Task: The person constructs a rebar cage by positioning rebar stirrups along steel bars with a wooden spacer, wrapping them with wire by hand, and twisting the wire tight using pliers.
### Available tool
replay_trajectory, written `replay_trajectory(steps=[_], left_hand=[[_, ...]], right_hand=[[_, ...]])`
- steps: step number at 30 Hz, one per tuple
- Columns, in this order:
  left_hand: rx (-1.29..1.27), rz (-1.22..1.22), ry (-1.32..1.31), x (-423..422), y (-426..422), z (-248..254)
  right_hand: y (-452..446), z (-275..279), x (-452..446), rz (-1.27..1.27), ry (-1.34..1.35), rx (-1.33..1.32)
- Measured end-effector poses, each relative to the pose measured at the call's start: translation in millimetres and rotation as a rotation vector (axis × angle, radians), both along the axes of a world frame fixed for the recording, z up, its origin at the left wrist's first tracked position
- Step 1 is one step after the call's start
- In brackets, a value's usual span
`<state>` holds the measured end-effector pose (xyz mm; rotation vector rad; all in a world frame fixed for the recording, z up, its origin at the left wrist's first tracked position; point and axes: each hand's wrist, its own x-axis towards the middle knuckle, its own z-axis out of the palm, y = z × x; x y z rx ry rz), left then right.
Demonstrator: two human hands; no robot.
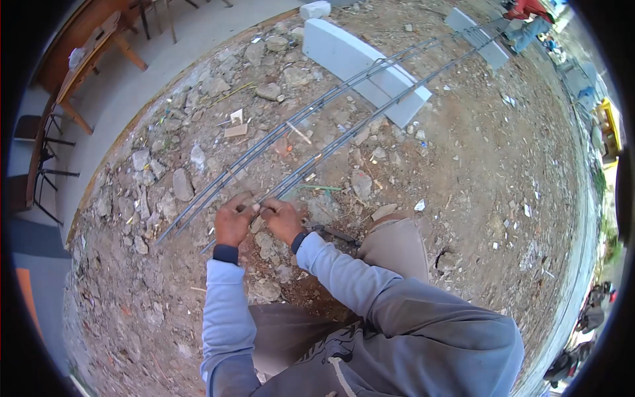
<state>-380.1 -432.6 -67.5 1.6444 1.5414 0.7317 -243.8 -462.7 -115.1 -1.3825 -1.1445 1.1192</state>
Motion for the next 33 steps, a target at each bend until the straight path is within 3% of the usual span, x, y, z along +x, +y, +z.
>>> replay_trajectory(steps=[3, 6, 9, 18, 24, 33], left_hand=[[-0.134, 0.028, -0.065, -1.5, 5.1, -2.5], [-0.088, 0.035, -0.174, -5.4, 7.4, -11.5], [-0.080, 0.017, -0.173, -7.6, 9.5, -9.4], [-0.141, -0.090, -0.275, -10.9, 3.3, 0.3], [-0.263, -0.079, -0.358, -14.2, 3.0, 7.3], [-0.326, 0.008, -0.282, -6.6, 15.4, 5.2]], right_hand=[[0.4, 2.4, 6.9, 0.111, -0.096, -0.067], [5.2, -13.0, 2.6, 0.076, -0.121, 0.092], [3.3, 20.6, 13.8, 0.179, -0.104, -0.041], [11.9, 22.9, 4.6, 0.065, -0.207, -0.082], [11.7, 17.5, -4.5, 0.030, -0.437, -0.047], [12.1, 29.2, 1.9, 0.125, -0.503, -0.038]])
